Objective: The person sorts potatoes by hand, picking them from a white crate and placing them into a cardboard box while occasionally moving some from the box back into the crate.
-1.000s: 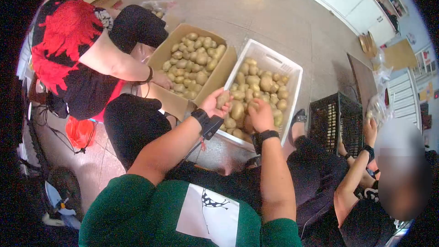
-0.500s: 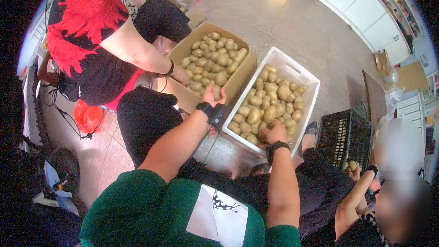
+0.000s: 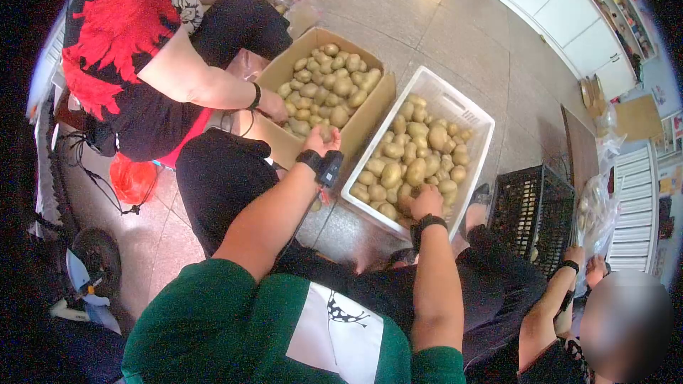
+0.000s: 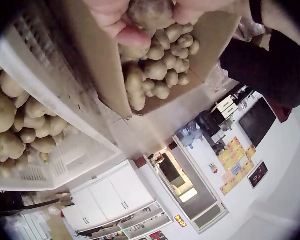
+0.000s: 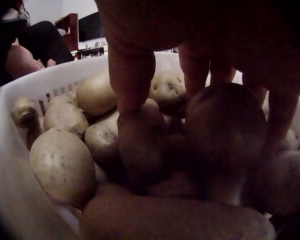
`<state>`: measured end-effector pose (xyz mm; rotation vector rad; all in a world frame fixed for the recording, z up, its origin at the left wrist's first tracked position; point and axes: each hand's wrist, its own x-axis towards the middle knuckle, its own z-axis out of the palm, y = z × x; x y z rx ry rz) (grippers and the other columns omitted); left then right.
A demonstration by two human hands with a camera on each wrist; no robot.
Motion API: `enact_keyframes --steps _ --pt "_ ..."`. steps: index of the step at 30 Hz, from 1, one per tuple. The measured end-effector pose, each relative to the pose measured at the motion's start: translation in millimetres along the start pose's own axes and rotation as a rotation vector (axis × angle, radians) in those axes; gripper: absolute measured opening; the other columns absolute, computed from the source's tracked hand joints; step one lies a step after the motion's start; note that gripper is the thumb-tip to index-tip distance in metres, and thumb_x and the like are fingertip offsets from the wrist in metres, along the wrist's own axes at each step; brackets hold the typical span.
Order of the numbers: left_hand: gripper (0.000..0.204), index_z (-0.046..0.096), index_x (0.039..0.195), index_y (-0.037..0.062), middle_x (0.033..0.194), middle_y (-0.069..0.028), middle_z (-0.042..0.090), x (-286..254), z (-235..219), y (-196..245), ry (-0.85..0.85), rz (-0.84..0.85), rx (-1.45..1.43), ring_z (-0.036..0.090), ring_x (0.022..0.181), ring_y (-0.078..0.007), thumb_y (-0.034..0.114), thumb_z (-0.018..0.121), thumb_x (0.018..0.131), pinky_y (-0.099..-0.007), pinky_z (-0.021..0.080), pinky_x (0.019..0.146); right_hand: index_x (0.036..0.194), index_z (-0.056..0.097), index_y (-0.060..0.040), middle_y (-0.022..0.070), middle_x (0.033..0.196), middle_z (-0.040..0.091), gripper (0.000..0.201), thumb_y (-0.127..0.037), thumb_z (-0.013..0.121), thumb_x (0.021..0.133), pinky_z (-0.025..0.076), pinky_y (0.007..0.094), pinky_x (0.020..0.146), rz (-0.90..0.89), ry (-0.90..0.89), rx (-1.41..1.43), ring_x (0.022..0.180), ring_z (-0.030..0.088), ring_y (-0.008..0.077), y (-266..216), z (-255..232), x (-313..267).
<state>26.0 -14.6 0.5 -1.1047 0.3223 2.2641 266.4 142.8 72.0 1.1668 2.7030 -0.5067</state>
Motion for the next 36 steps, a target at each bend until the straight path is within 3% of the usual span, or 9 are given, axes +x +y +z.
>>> enact_keyframes --steps 4,6,9,16,19,21,26,34,36 --pt "0.040 0.035 0.110 0.0007 0.087 -0.0127 0.051 25.9 -11.6 5.7 -0.027 -0.079 -0.009 0.054 0.069 -0.0214 0.032 0.047 0.087 -0.0300 0.050 0.058 0.105 0.055 -0.0023 0.0186 0.113 0.048 0.052 -0.029 0.066 0.062 0.040 0.0369 0.088 -0.044 0.009 0.034 0.102 0.048 0.0340 9.0 8.4 4.3" --pt "0.035 0.041 0.102 -0.0003 0.089 -0.0111 0.053 23.9 -13.8 4.7 -0.137 -0.040 -0.006 0.054 0.070 -0.0206 0.032 0.041 0.089 -0.0294 0.050 0.060 0.100 0.058 -0.0028 0.0178 0.112 0.049 0.047 -0.029 0.066 0.062 0.040 0.0369 0.087 -0.074 0.048 0.040 0.101 0.048 0.0342 8.4 9.0 3.6" --pt "0.033 0.044 0.096 -0.0023 0.091 -0.0103 0.054 10.3 -5.8 -0.7 -0.124 0.060 0.106 0.054 0.073 -0.0200 0.029 0.037 0.090 -0.0288 0.050 0.062 0.098 0.059 -0.0032 0.0167 0.110 0.050 0.045 -0.029 0.066 0.062 0.040 0.0366 0.086 -0.037 0.003 0.041 0.099 0.049 0.0342 5.0 6.0 2.4" --pt "0.023 0.043 0.099 -0.0011 0.090 -0.0100 0.054 -21.5 4.2 -28.4 -0.054 -0.069 0.128 0.054 0.075 -0.0202 0.019 0.041 0.087 -0.0288 0.050 0.064 0.096 0.060 -0.0036 0.0156 0.108 0.051 0.043 -0.028 0.067 0.062 0.040 0.0368 0.086 -0.051 0.049 0.016 0.098 0.049 0.0339 3.2 7.1 1.4" --pt "0.023 0.040 0.103 0.0020 0.091 -0.0107 0.053 -24.7 1.5 -41.5 -0.124 -0.141 0.189 0.053 0.076 -0.0217 0.017 0.043 0.086 -0.0315 0.049 0.067 0.097 0.059 -0.0034 0.0169 0.108 0.051 0.045 -0.026 0.069 0.060 0.041 0.0369 0.086 -0.059 0.007 0.020 0.099 0.049 0.0337 2.1 5.2 2.8" --pt "0.024 0.038 0.104 0.0030 0.092 -0.0110 0.052 -36.2 4.4 -49.1 -0.124 -0.163 0.181 0.053 0.077 -0.0222 0.017 0.043 0.086 -0.0325 0.048 0.068 0.101 0.058 -0.0039 0.0190 0.108 0.050 0.051 -0.023 0.072 0.056 0.041 0.0360 0.087 -0.075 -0.043 0.132 0.099 0.049 0.0337 3.6 4.9 1.9" --pt "0.026 0.036 0.107 0.0059 0.096 -0.0122 0.051 -25.3 -5.9 -60.2 -0.244 -0.311 0.240 0.052 0.081 -0.0238 0.017 0.045 0.085 -0.0348 0.047 0.069 0.113 0.049 -0.0040 0.0212 0.109 0.050 0.072 -0.026 0.076 0.050 0.042 0.0351 0.087 -0.006 -0.125 0.032 0.100 0.050 0.0328 -4.6 -5.3 -4.5" --pt "0.018 0.043 0.098 0.0081 0.097 -0.0099 0.054 -50.6 -8.1 -74.6 -0.290 -0.335 0.439 0.052 0.079 -0.0218 0.018 0.048 0.084 -0.0323 0.046 0.069 0.116 0.045 -0.0021 0.0213 0.098 0.058 0.074 -0.025 0.073 0.052 0.045 0.0342 0.081 0.014 -0.237 -0.001 0.093 0.057 0.0305 -4.3 -10.2 -4.8" --pt "0.021 0.046 0.101 0.0069 0.097 -0.0066 0.056 -63.7 -7.8 -77.3 -0.237 -0.285 0.630 0.053 0.079 -0.0174 0.018 0.049 0.083 -0.0271 0.046 0.069 0.116 0.045 -0.0017 0.0213 0.096 0.059 0.072 -0.025 0.073 0.053 0.046 0.0342 0.080 0.006 -0.247 -0.001 0.091 0.057 0.0308 -3.8 -6.6 -3.3"
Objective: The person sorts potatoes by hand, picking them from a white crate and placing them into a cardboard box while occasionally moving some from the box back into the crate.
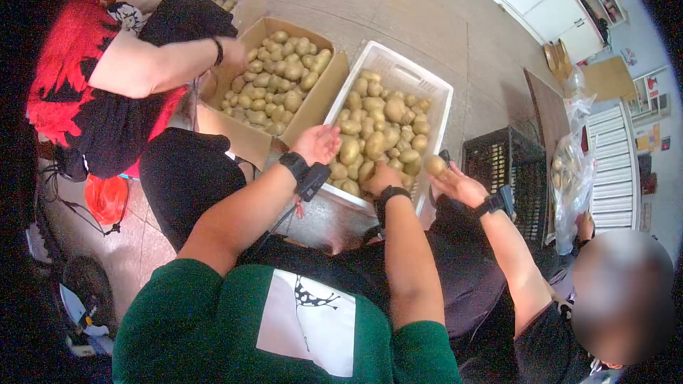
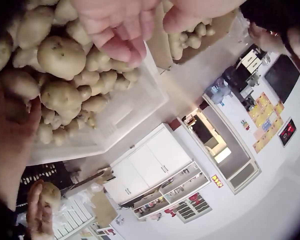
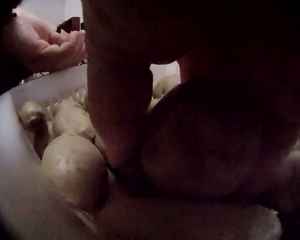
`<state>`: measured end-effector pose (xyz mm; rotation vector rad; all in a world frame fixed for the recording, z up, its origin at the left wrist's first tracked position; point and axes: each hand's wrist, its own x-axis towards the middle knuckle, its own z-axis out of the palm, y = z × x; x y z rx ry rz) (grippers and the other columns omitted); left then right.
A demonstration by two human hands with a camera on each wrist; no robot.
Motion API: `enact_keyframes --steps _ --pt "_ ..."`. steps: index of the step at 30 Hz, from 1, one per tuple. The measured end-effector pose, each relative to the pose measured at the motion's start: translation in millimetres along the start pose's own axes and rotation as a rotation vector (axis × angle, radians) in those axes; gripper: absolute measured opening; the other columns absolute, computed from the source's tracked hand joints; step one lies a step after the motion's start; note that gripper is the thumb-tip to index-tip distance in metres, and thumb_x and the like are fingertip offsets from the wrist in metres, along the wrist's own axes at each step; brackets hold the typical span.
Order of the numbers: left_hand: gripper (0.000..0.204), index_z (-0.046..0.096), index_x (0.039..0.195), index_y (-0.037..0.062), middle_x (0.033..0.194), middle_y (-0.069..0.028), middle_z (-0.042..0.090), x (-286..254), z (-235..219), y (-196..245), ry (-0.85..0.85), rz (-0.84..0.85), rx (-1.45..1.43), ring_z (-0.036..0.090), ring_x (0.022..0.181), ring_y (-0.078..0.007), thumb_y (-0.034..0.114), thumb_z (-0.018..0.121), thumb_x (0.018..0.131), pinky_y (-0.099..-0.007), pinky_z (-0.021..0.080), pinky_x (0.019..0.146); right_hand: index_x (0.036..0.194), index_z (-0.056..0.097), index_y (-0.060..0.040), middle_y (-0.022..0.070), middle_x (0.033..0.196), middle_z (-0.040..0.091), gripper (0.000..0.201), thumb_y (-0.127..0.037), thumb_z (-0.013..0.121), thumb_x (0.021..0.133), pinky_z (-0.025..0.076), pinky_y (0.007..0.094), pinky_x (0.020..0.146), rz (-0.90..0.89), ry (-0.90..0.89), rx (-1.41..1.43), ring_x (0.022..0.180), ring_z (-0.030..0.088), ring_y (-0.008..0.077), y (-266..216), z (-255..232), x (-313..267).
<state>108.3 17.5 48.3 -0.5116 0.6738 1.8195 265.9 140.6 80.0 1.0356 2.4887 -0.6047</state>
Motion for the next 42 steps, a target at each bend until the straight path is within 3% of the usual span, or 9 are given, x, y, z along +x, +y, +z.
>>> enact_keyframes --steps 9,20,22,26,29,33,35,38,42 --pt "0.017 0.052 0.097 0.0144 0.096 -0.0001 0.059 1.0 -1.5 -6.0 0.020 -0.079 0.230 0.051 0.078 -0.0147 0.024 0.046 0.084 -0.0295 0.041 0.066 0.112 0.047 0.0019 0.0223 0.093 0.059 0.064 -0.024 0.068 0.057 0.046 0.0346 0.078 -0.079 0.080 0.088 0.089 0.057 0.0323 -12.3 -4.6 -8.5" --pt "0.018 0.053 0.095 0.0143 0.093 0.0018 0.056 -1.9 -4.2 -21.2 0.034 -0.157 0.343 0.051 0.082 -0.0169 0.026 0.051 0.081 -0.0352 0.043 0.068 0.115 0.047 -0.0001 0.0180 0.092 0.060 0.059 -0.021 0.063 0.062 0.045 0.0305 0.076 -0.263 0.147 0.353 0.085 0.059 0.0239 -36.5 -10.1 -13.4" --pt "0.027 0.048 0.103 0.0128 0.097 -0.0001 0.055 7.4 -11.0 -26.7 0.006 -0.166 0.338 0.051 0.076 -0.0186 0.029 0.049 0.082 -0.0383 0.044 0.064 0.115 0.048 -0.0001 0.0172 0.092 0.060 0.058 -0.021 0.063 0.063 0.045 0.0299 0.074 -0.306 0.165 0.340 0.083 0.059 0.0225 -46.6 -16.6 -20.0" --pt "0.024 0.052 0.088 0.0084 0.080 -0.0079 0.059 8.7 -11.6 -35.5 -0.128 -0.196 0.269 0.053 0.055 -0.0240 0.030 0.043 0.084 -0.0399 0.044 0.052 0.114 0.049 0.0001 0.0144 0.090 0.061 0.055 -0.025 0.064 0.068 0.046 0.0284 0.070 -0.393 0.221 0.323 0.075 0.059 0.0206 -52.9 -15.4 -17.8" --pt "0.021 0.052 0.096 0.0131 0.083 -0.0070 0.058 8.2 -13.1 -35.6 -0.199 -0.358 0.253 0.057 0.075 -0.0210 0.030 0.045 0.085 -0.0385 0.047 0.069 0.107 0.053 0.0018 0.0210 0.099 0.057 0.049 -0.027 0.063 0.068 0.046 0.0346 0.075 -0.395 0.263 0.426 0.086 0.058 0.0307 -59.0 -18.1 -23.8" --pt "0.025 0.051 0.100 0.0113 0.083 -0.0063 0.059 -16.8 2.1 -30.3 -0.173 -0.239 0.266 0.057 0.075 -0.0207 0.030 0.047 0.085 -0.0384 0.047 0.066 0.104 0.054 0.0014 0.0180 0.092 0.060 0.042 -0.024 0.062 0.072 0.047 0.0316 0.066 -0.334 0.256 0.483 0.075 0.060 0.0239 -59.0 -26.0 -26.1" --pt "0.027 0.053 0.087 0.0072 0.076 -0.0051 0.057 -22.0 10.8 -29.9 -0.099 -0.200 0.203 0.056 0.064 -0.0193 0.033 0.047 0.084 -0.0343 0.047 0.053 0.109 0.052 0.0008 0.0087 0.081 0.061 0.041 -0.019 0.062 0.075 0.046 0.0255 0.063 -0.319 0.263 0.607 0.071 0.058 0.0147 -51.8 -23.9 -18.0" --pt "0.026 0.052 0.087 0.0060 0.077 -0.0063 0.056 -14.9 8.7 -25.1 -0.165 -0.248 0.127 0.055 0.066 -0.0195 0.032 0.051 0.083 -0.0312 0.048 0.053 0.103 0.054 -0.0003 0.0110 0.075 0.060 0.037 -0.020 0.063 0.073 0.045 0.0275 0.058 -0.229 0.264 0.707 0.069 0.059 0.0160 -44.0 -25.6 -12.9" --pt "0.031 0.052 0.093 0.0026 0.083 -0.0085 0.057 -9.6 6.4 -9.4 -0.249 -0.253 0.059 0.056 0.070 -0.0212 0.032 0.049 0.084 -0.0294 0.047 0.055 0.108 0.051 0.0011 0.0172 0.094 0.059 0.044 -0.024 0.064 0.073 0.045 0.0304 0.069 -0.247 0.474 0.610 0.078 0.059 0.0208 -28.2 -23.5 -1.6"
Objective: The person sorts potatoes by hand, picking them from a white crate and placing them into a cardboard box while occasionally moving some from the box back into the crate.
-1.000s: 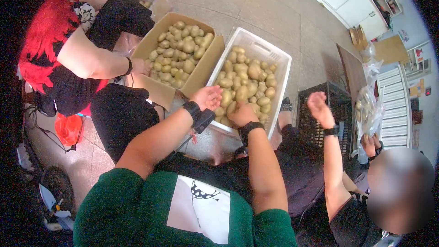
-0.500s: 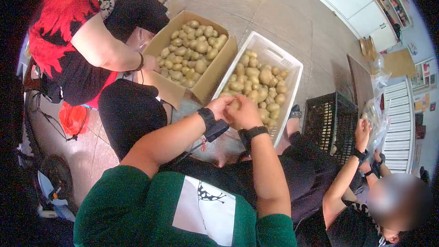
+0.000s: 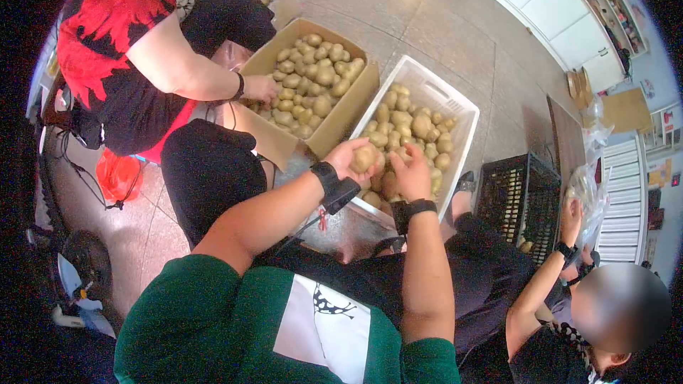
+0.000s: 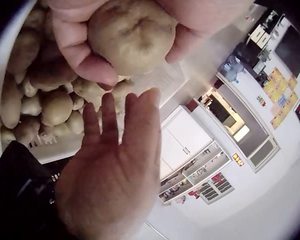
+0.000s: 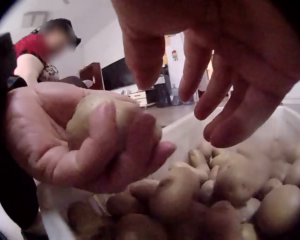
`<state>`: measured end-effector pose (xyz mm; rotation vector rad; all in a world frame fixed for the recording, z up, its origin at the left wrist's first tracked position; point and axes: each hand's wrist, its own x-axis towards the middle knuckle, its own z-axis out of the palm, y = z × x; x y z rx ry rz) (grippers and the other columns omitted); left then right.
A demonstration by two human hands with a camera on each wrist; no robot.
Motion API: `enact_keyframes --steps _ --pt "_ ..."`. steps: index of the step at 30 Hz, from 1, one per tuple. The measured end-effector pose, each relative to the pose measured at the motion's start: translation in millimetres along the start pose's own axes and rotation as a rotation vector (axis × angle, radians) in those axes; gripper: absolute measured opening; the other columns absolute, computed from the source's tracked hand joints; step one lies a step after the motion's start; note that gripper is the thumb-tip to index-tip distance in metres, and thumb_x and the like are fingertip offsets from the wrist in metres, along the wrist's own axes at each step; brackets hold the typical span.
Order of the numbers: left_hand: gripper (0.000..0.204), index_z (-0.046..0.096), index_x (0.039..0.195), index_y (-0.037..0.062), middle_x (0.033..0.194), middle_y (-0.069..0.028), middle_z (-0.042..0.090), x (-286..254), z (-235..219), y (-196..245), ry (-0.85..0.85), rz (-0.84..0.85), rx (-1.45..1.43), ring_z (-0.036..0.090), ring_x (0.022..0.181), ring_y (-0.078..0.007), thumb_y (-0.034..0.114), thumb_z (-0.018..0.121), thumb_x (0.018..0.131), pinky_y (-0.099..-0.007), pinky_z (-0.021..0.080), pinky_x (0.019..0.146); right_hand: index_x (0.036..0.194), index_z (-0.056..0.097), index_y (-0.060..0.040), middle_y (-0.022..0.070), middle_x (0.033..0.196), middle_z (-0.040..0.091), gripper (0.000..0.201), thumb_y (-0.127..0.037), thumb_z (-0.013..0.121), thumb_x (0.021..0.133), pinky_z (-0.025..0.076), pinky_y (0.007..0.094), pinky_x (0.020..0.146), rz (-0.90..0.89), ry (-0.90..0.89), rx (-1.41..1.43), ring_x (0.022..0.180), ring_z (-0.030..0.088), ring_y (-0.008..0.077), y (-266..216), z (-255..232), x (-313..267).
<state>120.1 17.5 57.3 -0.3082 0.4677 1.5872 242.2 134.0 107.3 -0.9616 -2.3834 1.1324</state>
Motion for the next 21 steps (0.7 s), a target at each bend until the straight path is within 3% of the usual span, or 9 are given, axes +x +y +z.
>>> enact_keyframes --steps 2,4,7,8,10,13,18,20,21 --pt "0.034 0.051 0.092 0.0005 0.082 -0.0101 0.056 -3.6 1.9 8.9 0.021 0.021 -0.003 0.056 0.072 -0.0221 0.033 0.049 0.084 -0.0293 0.048 0.055 0.108 0.051 0.0018 0.0207 0.106 0.054 0.047 -0.025 0.065 0.072 0.043 0.0335 0.079 0.037 -0.002 0.033 0.089 0.055 0.0270 20.8 -0.3 3.6" --pt "0.034 0.050 0.092 0.0003 0.083 -0.0107 0.055 -7.8 1.6 18.9 0.036 0.051 -0.061 0.055 0.073 -0.0228 0.033 0.051 0.082 -0.0294 0.048 0.055 0.111 0.051 -0.0009 0.0178 0.108 0.054 0.049 -0.029 0.063 0.073 0.043 0.0335 0.081 -0.155 0.130 -0.391 0.092 0.055 0.0286 36.4 -2.8 2.2" --pt "0.035 0.049 0.093 -0.0002 0.084 -0.0106 0.053 -6.8 -4.9 32.2 0.041 0.121 -0.149 0.054 0.074 -0.0226 0.032 0.053 0.081 -0.0296 0.048 0.056 0.113 0.050 -0.0003 0.0217 0.109 0.053 0.054 -0.031 0.064 0.071 0.040 0.0364 0.087 -0.117 0.072 -0.559 0.098 0.052 0.0342 52.8 -5.0 -0.8" --pt "0.034 0.049 0.094 -0.0001 0.084 -0.0104 0.053 -6.6 -8.5 37.3 0.044 0.133 -0.216 0.054 0.075 -0.0226 0.031 0.053 0.081 -0.0297 0.048 0.056 0.113 0.050 -0.0003 0.0217 0.109 0.053 0.054 -0.031 0.064 0.071 0.040 0.0364 0.087 -0.121 0.071 -0.559 0.098 0.052 0.0342 61.9 -3.7 -0.8" --pt "0.034 0.048 0.094 -0.0001 0.085 -0.0112 0.052 -12.1 -9.6 45.2 0.063 0.211 -0.245 0.053 0.077 -0.0234 0.031 0.053 0.081 -0.0298 0.048 0.057 0.113 0.050 0.0012 0.0224 0.108 0.054 0.056 -0.031 0.065 0.069 0.040 0.0351 0.086 0.106 -0.044 -0.431 0.099 0.052 0.0328 79.1 -0.9 0.9" --pt "0.038 0.044 0.098 -0.0019 0.087 -0.0135 0.051 -10.8 -22.2 57.9 0.069 0.340 -0.381 0.053 0.075 -0.0243 0.031 0.052 0.082 -0.0306 0.049 0.058 0.113 0.049 0.0020 0.0231 0.107 0.054 0.057 -0.031 0.065 0.068 0.040 0.0351 0.086 0.245 -0.230 -0.285 0.101 0.052 0.0325 48.1 -7.4 -8.3" --pt "0.038 0.043 0.098 -0.0019 0.085 -0.0155 0.051 -7.2 -51.1 75.9 0.173 0.378 -0.493 0.053 0.073 -0.0258 0.030 0.054 0.080 -0.0328 0.051 0.059 0.114 0.049 0.0013 0.0223 0.109 0.053 0.060 -0.033 0.065 0.067 0.040 0.0357 0.087 0.151 -0.217 -0.405 0.102 0.051 0.0322 52.0 -0.9 -10.2" --pt "0.040 0.040 0.101 -0.0015 0.087 -0.0170 0.050 -3.4 -60.7 77.6 0.205 0.561 -0.482 0.053 0.073 -0.0270 0.027 0.057 0.078 -0.0327 0.051 0.060 0.114 0.049 0.0010 0.0223 0.111 0.052 0.060 -0.033 0.065 0.067 0.039 0.0356 0.088 0.130 -0.189 -0.476 0.103 0.050 0.0322 62.9 2.4 -9.5" --pt "0.044 0.036 0.104 -0.0015 0.096 -0.0182 0.045 -2.7 -64.9 81.4 0.215 0.527 -0.523 0.053 0.075 -0.0282 0.023 0.059 0.077 -0.0322 0.052 0.060 0.114 0.048 0.0009 0.0224 0.113 0.050 0.061 -0.033 0.065 0.067 0.038 0.0354 0.089 0.139 -0.183 -0.476 0.105 0.048 0.0324 64.1 2.8 -9.8"
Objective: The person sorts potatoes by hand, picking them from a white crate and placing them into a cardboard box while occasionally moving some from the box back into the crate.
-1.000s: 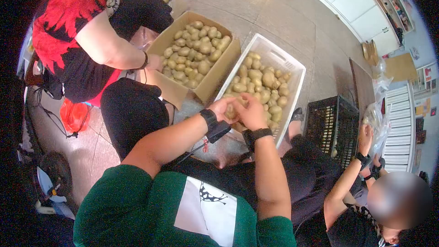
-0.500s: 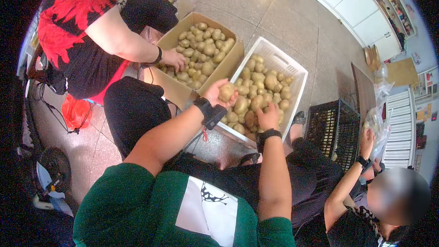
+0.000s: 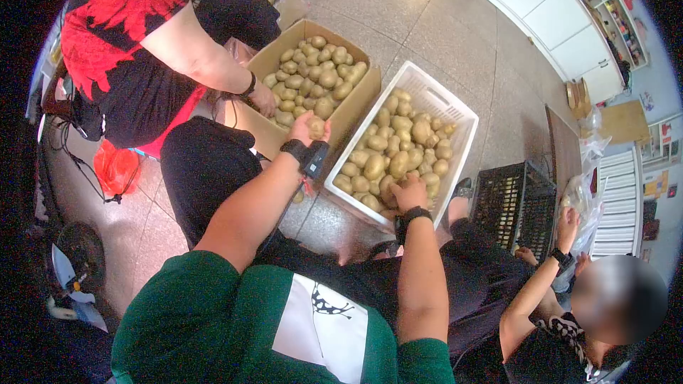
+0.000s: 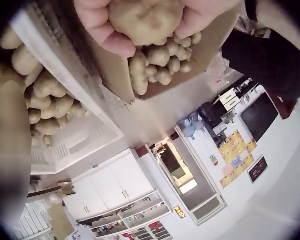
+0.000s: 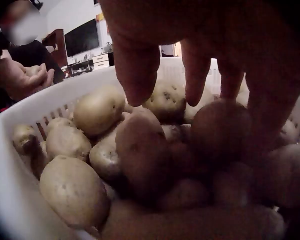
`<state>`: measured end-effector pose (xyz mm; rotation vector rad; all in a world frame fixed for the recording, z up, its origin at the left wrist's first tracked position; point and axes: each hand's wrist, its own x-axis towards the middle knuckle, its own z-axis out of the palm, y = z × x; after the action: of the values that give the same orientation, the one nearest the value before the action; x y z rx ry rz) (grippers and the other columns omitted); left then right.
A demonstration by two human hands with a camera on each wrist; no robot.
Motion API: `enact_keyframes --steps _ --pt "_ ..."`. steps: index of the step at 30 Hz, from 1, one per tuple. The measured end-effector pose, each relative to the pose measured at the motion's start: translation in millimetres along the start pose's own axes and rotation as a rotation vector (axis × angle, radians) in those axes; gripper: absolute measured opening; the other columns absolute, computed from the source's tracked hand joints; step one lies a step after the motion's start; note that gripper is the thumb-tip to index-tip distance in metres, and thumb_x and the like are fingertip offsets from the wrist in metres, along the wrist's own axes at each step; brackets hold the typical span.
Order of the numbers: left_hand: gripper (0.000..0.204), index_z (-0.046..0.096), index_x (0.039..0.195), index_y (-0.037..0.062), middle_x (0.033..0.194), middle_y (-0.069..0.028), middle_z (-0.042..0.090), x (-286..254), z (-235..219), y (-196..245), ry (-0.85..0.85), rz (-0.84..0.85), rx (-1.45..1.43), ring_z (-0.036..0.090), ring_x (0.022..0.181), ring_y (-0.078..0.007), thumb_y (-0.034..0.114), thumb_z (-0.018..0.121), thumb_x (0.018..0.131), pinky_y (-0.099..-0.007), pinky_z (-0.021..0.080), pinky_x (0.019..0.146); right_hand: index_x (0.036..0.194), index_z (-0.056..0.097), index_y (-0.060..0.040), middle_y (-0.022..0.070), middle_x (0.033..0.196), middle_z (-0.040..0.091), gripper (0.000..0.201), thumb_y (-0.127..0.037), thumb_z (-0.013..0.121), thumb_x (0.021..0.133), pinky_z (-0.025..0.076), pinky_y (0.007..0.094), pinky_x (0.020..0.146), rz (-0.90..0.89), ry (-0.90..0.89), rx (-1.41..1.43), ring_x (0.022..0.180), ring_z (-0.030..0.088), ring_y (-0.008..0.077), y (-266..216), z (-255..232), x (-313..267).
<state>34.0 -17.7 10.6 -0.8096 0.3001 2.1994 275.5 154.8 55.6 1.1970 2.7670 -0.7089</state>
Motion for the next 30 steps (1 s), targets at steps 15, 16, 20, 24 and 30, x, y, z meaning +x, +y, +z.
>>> enact_keyframes --steps 15,16,20,24,30 --pt "0.047 0.033 0.116 0.0079 0.105 -0.0110 0.038 30.6 -23.1 21.7 0.167 0.152 -0.209 0.048 0.084 -0.0289 0.030 0.055 0.081 -0.0373 0.055 0.063 0.113 0.049 0.0018 0.0221 0.118 0.044 0.064 -0.035 0.067 0.064 0.036 0.0348 0.093 -0.006 -0.013 -0.017 0.109 0.044 0.0334 -1.5 1.9 -0.5" --pt "0.047 0.033 0.116 0.0079 0.105 -0.0110 0.038 28.0 -21.6 21.4 0.169 0.149 -0.208 0.048 0.084 -0.0289 0.030 0.055 0.081 -0.0373 0.055 0.063 0.113 0.049 0.0015 0.0224 0.118 0.043 0.064 -0.035 0.068 0.064 0.036 0.0349 0.093 -0.031 0.000 -0.014 0.109 0.044 0.0338 -0.1 2.6 0.5" --pt "0.055 0.027 0.121 0.0079 0.107 -0.0151 0.037 25.9 -22.3 22.9 0.125 0.100 -0.232 0.050 0.082 -0.0315 0.034 0.054 0.081 -0.0386 0.055 0.063 0.113 0.050 0.0007 0.0232 0.118 0.042 0.064 -0.035 0.068 0.063 0.036 0.0352 0.093 0.010 -0.004 0.014 0.108 0.044 0.0344 -3.6 2.0 -0.9" --pt "0.058 0.024 0.123 0.0075 0.106 -0.0168 0.039 17.9 -16.6 19.3 0.166 0.099 -0.254 0.054 0.080 -0.0319 0.037 0.053 0.081 -0.0379 0.055 0.064 0.112 0.051 -0.0005 0.0239 0.117 0.041 0.063 -0.035 0.069 0.062 0.037 0.0350 0.092 0.040 -0.015 0.048 0.107 0.044 0.0350 -3.4 1.5 0.9" --pt "0.050 0.024 0.121 0.0030 0.111 -0.0173 0.042 30.1 -27.4 23.0 0.028 0.043 -0.213 0.056 0.081 -0.0311 0.031 0.046 0.085 -0.0376 0.054 0.066 0.111 0.052 -0.0014 0.0238 0.113 0.043 0.063 -0.034 0.070 0.061 0.037 0.0343 0.091 0.045 -0.007 0.040 0.103 0.046 0.0346 -2.0 3.1 1.5"
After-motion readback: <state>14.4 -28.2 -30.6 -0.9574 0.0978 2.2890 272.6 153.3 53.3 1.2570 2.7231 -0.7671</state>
